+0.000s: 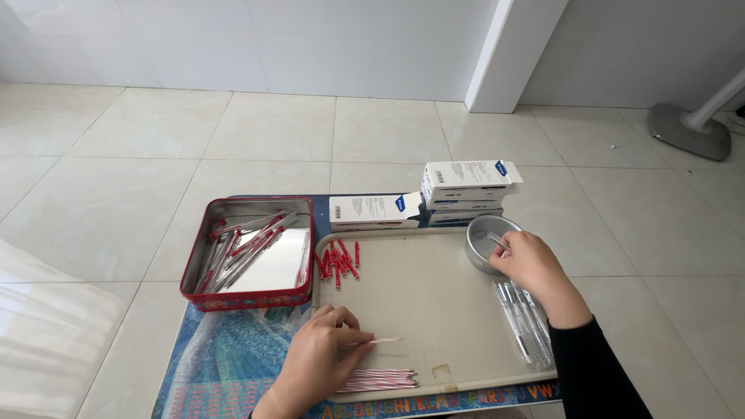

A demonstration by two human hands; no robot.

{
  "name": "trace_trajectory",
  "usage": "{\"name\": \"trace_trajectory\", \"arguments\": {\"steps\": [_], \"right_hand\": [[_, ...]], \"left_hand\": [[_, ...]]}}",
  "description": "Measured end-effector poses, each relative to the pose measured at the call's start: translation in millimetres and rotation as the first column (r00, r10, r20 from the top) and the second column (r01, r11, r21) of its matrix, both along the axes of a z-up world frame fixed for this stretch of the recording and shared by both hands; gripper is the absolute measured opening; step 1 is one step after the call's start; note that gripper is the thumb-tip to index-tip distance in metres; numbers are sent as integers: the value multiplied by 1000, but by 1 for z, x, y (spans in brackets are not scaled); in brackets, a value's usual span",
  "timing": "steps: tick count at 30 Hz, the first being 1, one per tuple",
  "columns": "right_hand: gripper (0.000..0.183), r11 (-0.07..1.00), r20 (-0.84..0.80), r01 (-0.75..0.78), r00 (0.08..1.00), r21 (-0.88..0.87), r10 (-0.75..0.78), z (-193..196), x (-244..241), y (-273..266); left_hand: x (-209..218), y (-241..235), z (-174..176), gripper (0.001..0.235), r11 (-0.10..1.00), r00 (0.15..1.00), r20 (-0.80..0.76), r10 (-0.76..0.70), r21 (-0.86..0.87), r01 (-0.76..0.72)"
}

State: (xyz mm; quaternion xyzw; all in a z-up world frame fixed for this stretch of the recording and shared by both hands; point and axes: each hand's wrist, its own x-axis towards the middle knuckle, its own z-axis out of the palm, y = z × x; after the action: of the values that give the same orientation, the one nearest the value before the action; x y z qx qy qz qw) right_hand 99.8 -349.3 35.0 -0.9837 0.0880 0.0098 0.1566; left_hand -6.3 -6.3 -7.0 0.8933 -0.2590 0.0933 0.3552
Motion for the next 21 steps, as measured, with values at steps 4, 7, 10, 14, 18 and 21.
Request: {"name": "trace_trajectory", "arguments": {"steps": [4, 7, 10, 14, 18, 21], "right_hand": [[10, 999, -103, 51, 993, -13, -52, 19, -9, 5], [51, 976, -161, 168, 976, 138, -145, 40, -36, 10], [26, 952, -182, 209, 968, 225, -170, 43, -63, -5], [32, 973, -123, 181, 979, 145, -163, -14, -79, -57], [40, 934, -107, 339, 939, 110, -328, -18, -97, -53], [38, 902, -127, 421, 904, 97, -409, 1, -103, -30]], "left_hand": [[-3, 0, 6, 15, 996, 996, -41, -85, -2, 85], [-8, 0, 15, 17, 987, 984, -80, -158, -29, 157], [-12, 0, 20, 18, 983, 968, -168, -184, -50, 178], [-14, 1, 16, 14, 978, 969, -141, -204, -74, 195], [-14, 1, 18, 17, 987, 957, -244, -159, -49, 151], [-13, 0, 20, 18, 988, 953, -259, -157, -44, 151]]}}
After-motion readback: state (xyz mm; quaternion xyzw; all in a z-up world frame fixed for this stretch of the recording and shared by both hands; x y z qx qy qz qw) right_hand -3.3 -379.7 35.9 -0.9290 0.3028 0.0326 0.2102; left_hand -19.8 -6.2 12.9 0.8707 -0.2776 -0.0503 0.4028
